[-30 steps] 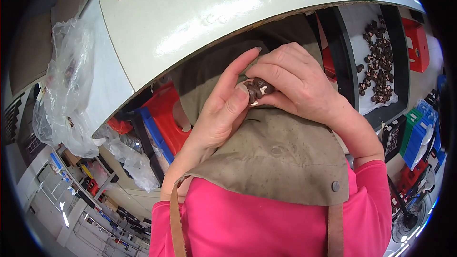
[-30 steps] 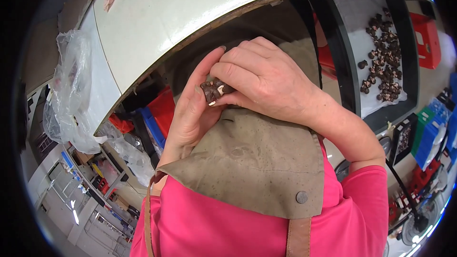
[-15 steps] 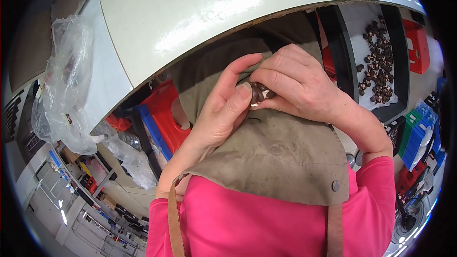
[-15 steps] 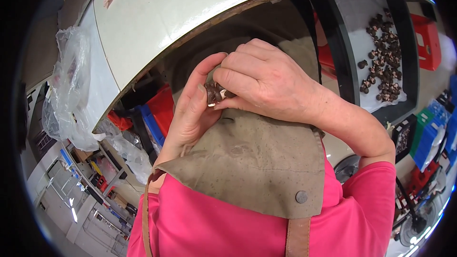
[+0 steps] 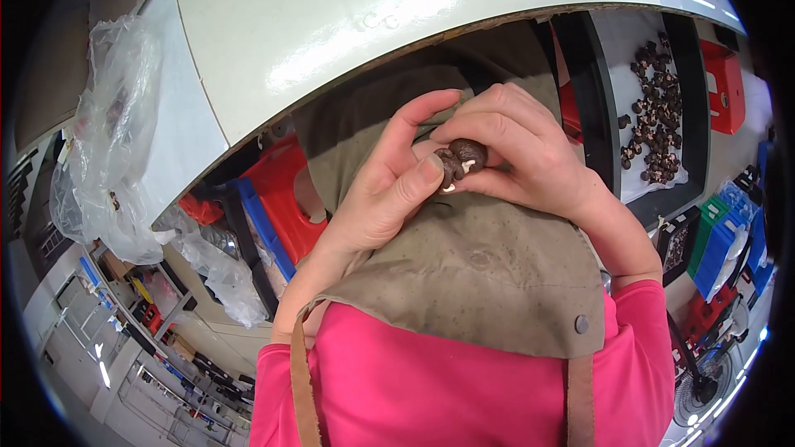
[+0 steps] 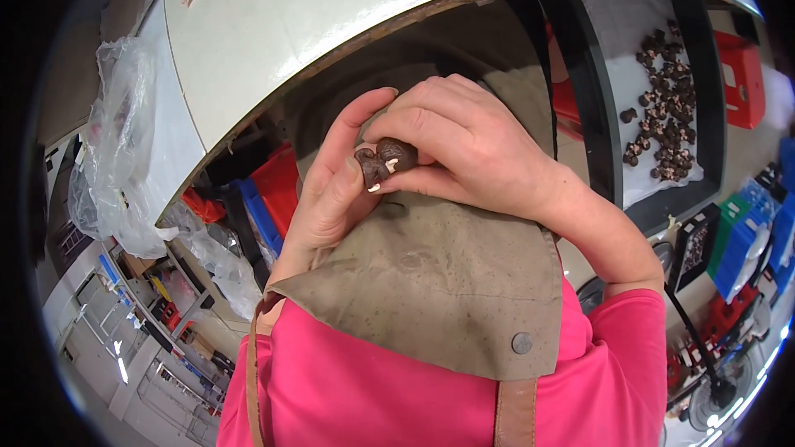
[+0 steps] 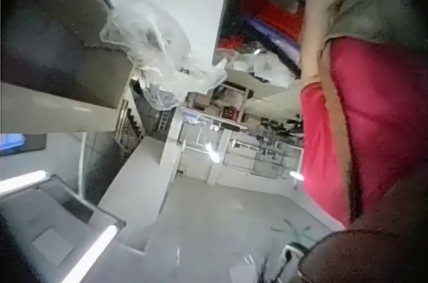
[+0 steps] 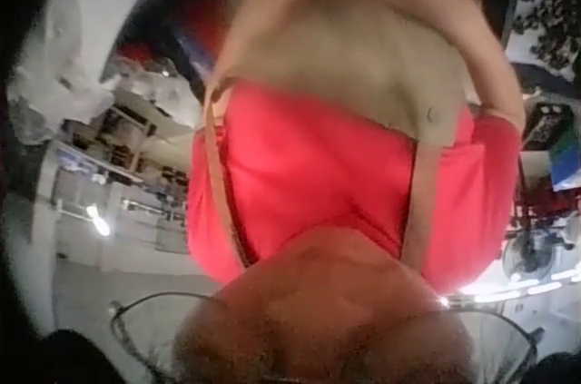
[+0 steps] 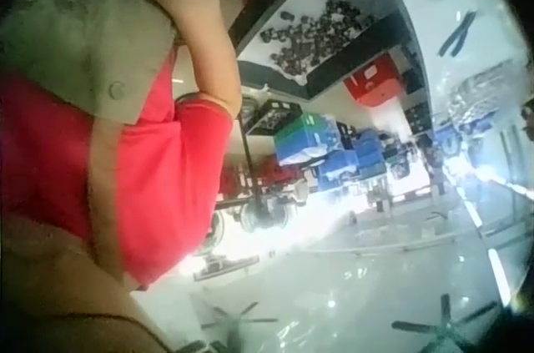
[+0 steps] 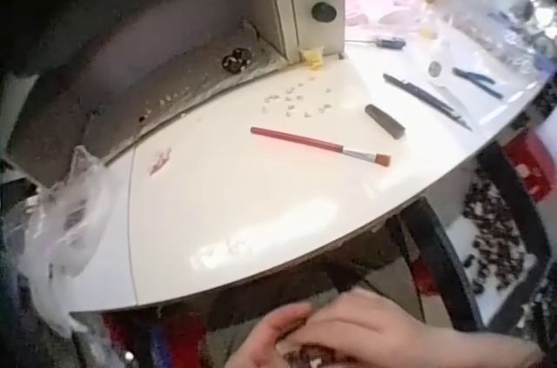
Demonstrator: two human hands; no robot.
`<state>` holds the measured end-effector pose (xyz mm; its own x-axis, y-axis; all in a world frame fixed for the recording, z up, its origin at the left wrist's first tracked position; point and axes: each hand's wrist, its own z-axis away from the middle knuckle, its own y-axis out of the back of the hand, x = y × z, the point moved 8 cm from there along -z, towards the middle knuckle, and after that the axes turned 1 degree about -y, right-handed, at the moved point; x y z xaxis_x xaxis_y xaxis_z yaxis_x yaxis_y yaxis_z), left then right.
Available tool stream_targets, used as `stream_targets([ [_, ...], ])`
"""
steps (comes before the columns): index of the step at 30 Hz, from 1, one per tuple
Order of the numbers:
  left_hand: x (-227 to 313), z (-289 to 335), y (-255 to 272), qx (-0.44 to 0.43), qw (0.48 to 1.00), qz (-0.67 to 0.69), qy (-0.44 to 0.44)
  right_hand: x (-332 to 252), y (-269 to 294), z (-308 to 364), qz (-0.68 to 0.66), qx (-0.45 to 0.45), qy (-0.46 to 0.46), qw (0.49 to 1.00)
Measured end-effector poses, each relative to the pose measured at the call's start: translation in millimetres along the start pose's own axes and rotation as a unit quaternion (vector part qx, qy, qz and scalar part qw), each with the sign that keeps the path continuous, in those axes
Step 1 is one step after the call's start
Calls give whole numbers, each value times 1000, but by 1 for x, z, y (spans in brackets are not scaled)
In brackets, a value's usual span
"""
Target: Apply glue to small brown components and attach gold metal studs at a factory workstation.
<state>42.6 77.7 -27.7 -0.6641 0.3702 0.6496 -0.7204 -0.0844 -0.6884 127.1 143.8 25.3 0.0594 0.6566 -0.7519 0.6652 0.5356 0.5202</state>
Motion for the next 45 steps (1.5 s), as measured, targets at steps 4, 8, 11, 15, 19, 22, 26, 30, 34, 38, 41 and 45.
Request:
stream_targets([
  [4, 2, 0, -6, -32, 999, 5, -3, 9, -1, 3, -122, -67, -62, 988],
  [8, 2, -1, -5, -26, 1000, 5, -8, 12, -1, 5, -161, -129, -103, 973],
  [11, 2, -1, -8, 4, 1000, 0, -6, 10, 2, 2, -159, -92, -100, 978],
  [15, 2, -2, -5, 27, 999, -15, -6, 11, 1, 1, -167, -88, -103, 977],
  [19, 2, -2, -4, -23, 1000, 2, -14, 11, 2, 1, -174, -78, -100, 977],
  [22, 3, -3, -5, -27, 999, -11, -19, 10, 3, 1, -172, -67, -94, 978],
  [26, 3, -4, -6, -31, 999, -14, -15, 13, 3, 1, -172, -58, -97, 979],
  [30, 2, -1, -5, -23, 999, -3, -22, 11, 1, 1, -170, -73, -105, 977],
  [34, 3, 0, -6, -5, 1000, 10, -26, 11, 1, 1, -185, -87, -109, 973],
  [38, 5, 2, -5, -5, 998, -31, -50, 12, 2, 3, -183, -103, -96, 973],
  [41, 8, 2, -7, 8, 998, -45, -52, 10, 5, 2, -155, -96, -94, 979],
  [45, 8, 1, -8, 6, 996, -66, -67, 11, 6, 4, -149, -99, -96, 979],
])
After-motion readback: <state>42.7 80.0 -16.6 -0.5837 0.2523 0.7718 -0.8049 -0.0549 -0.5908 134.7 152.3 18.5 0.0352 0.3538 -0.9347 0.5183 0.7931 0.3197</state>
